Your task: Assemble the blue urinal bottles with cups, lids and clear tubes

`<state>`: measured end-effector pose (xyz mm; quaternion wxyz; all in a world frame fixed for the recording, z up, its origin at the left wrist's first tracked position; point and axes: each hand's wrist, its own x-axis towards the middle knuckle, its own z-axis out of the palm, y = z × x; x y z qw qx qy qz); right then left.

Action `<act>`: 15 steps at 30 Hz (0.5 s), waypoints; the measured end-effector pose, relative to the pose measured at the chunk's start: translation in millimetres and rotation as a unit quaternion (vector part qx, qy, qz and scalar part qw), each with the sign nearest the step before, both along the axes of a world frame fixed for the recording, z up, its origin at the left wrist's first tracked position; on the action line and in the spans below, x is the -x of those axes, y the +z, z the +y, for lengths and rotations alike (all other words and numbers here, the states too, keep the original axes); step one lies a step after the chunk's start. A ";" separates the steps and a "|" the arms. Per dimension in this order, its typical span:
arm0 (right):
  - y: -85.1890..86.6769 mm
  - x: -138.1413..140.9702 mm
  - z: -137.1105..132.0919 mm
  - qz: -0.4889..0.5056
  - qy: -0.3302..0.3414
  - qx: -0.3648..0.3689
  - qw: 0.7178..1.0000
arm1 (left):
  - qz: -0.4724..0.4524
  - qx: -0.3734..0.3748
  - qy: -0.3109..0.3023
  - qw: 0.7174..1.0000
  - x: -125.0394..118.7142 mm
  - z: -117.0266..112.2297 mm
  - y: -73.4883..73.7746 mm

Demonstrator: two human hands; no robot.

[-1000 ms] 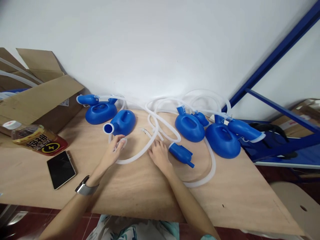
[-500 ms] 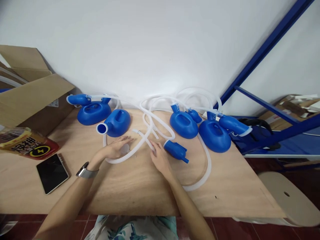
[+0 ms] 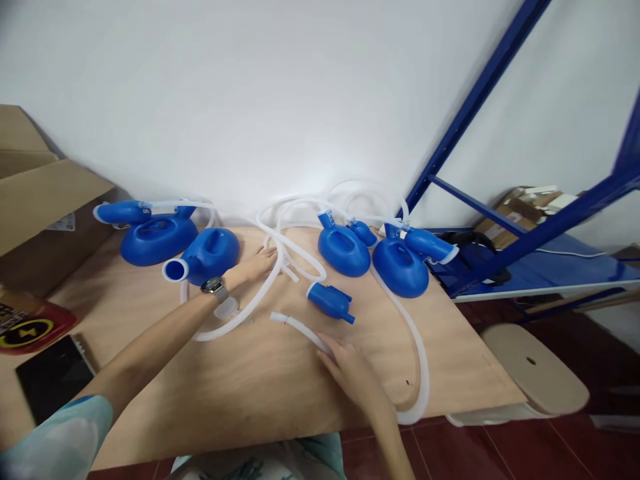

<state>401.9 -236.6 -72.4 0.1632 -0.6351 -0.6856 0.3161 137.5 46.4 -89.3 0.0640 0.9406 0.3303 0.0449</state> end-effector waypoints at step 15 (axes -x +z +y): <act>9.4 -41.4 -2.7 0.047 -0.048 -0.004 0.998 | -0.124 0.034 0.069 0.989 115.2 -49.4 104.2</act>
